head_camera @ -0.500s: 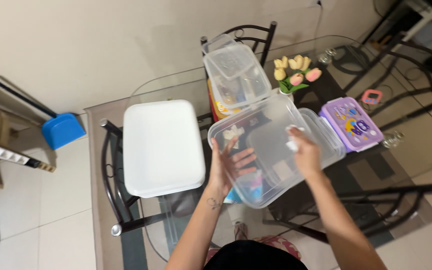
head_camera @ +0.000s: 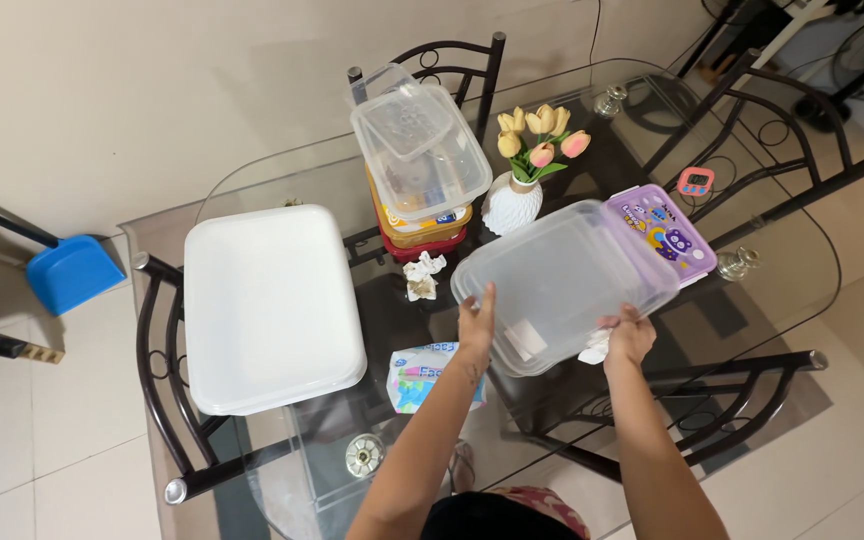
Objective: The person wipes the exterior surfaces of several clear plastic food storage containers and their lids using a white tissue. They handle the containers one at a time, wiping the sides and tops, then placing them back on the glass table.
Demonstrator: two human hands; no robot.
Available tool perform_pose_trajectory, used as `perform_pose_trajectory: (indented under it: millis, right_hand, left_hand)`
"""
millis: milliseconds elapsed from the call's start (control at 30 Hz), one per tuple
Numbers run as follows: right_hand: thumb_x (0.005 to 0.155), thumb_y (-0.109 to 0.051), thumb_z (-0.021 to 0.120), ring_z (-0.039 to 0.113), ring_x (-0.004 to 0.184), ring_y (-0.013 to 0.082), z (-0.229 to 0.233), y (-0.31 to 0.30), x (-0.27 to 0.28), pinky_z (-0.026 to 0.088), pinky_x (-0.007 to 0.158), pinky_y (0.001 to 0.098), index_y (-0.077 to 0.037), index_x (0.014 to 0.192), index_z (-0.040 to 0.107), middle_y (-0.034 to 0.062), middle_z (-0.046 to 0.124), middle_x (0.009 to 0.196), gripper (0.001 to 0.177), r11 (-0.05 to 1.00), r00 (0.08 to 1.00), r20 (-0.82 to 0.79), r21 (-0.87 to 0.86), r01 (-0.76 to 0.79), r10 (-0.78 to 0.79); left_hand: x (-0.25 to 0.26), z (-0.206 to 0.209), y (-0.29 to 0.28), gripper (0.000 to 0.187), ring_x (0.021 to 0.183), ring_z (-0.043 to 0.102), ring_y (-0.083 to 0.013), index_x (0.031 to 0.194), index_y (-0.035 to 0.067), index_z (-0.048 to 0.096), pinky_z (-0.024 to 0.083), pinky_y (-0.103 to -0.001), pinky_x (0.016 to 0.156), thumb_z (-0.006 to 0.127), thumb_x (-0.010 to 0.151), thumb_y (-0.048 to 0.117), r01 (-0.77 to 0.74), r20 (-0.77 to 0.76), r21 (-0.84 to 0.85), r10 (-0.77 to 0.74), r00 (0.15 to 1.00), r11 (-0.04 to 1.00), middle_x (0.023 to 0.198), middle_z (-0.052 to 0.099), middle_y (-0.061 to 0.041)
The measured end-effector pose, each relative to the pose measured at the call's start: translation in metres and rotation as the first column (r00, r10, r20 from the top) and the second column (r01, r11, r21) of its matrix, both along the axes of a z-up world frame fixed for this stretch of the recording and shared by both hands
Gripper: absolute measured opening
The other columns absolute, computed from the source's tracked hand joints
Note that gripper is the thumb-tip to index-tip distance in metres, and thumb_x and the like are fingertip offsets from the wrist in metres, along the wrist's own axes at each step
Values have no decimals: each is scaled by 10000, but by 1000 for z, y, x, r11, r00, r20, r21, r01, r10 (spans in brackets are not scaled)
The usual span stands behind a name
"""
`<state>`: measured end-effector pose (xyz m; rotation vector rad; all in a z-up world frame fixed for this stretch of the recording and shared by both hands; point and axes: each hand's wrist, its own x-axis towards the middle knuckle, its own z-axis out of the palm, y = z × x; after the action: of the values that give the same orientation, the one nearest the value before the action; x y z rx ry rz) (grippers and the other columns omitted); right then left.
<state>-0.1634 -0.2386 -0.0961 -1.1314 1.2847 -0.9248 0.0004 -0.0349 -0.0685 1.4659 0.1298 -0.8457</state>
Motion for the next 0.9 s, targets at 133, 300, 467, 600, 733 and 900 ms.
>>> perform_pose_trajectory:
  millis: [133, 300, 467, 600, 733, 900]
  right_hand:
    - [1073, -254, 527, 613, 578, 188, -4, -2, 4, 506, 586, 338, -19, 1113, 569, 113, 699, 696, 242, 992, 989, -138, -119, 41, -57]
    - [996, -415, 668, 707, 778, 265, -8, 11, 1, 546, 755, 418, -42, 1062, 643, 147, 744, 824, 380, 977, 857, -513, -160, -139, 38]
    - [720, -527, 906, 702, 966, 375, 22, -4, -7, 546, 861, 494, -58, 1230, 542, 196, 732, 1028, 782, 992, 585, -811, -46, -121, 33]
    - [761, -431, 835, 661, 1024, 383, 39, -51, -17, 524, 848, 521, -142, 1299, 619, 157, 668, 1203, 648, 927, 576, -814, -274, -254, -83]
    - [935, -445, 692, 640, 1158, 385, 25, -104, -15, 511, 963, 511, -216, 1366, 636, 145, 699, 1252, 490, 832, 391, -907, -95, -547, 154]
    - [914, -292, 641, 652, 1166, 374, 3, -129, -10, 528, 976, 477, -232, 1268, 715, 150, 717, 1234, 366, 810, 264, -923, 78, -582, 279]
  left_hand:
    - [-9, -52, -8, 777, 1305, 520, -450, 1494, -58, 381, 436, -458, 1125, 721, 881, 277, -80, 413, 309, -58, 909, 948, 1437, 453, -317]
    - [-12, -85, -19, 684, 1281, 531, -463, 1448, -74, 396, 431, -483, 1124, 679, 850, 100, -109, 462, 438, -119, 879, 892, 1326, 554, -317]
    - [-9, -84, -22, 701, 1266, 524, -460, 1442, -65, 356, 417, -494, 1108, 697, 841, 58, -43, 412, 551, -227, 882, 834, 1332, 531, -306]
    - [-8, -84, -21, 679, 1260, 536, -454, 1444, -57, 375, 438, -473, 1102, 652, 825, -17, -30, 401, 532, -221, 889, 846, 1335, 527, -309]
    - [-7, -94, -21, 541, 1174, 583, -471, 1325, -69, 488, 489, -490, 1020, 648, 809, -34, -97, 481, 505, -187, 857, 858, 1245, 572, -315]
    - [1, -97, -17, 225, 1043, 639, -475, 1031, -46, 666, 538, -505, 928, 687, 819, 28, -181, 525, 535, -157, 836, 826, 1132, 611, -292]
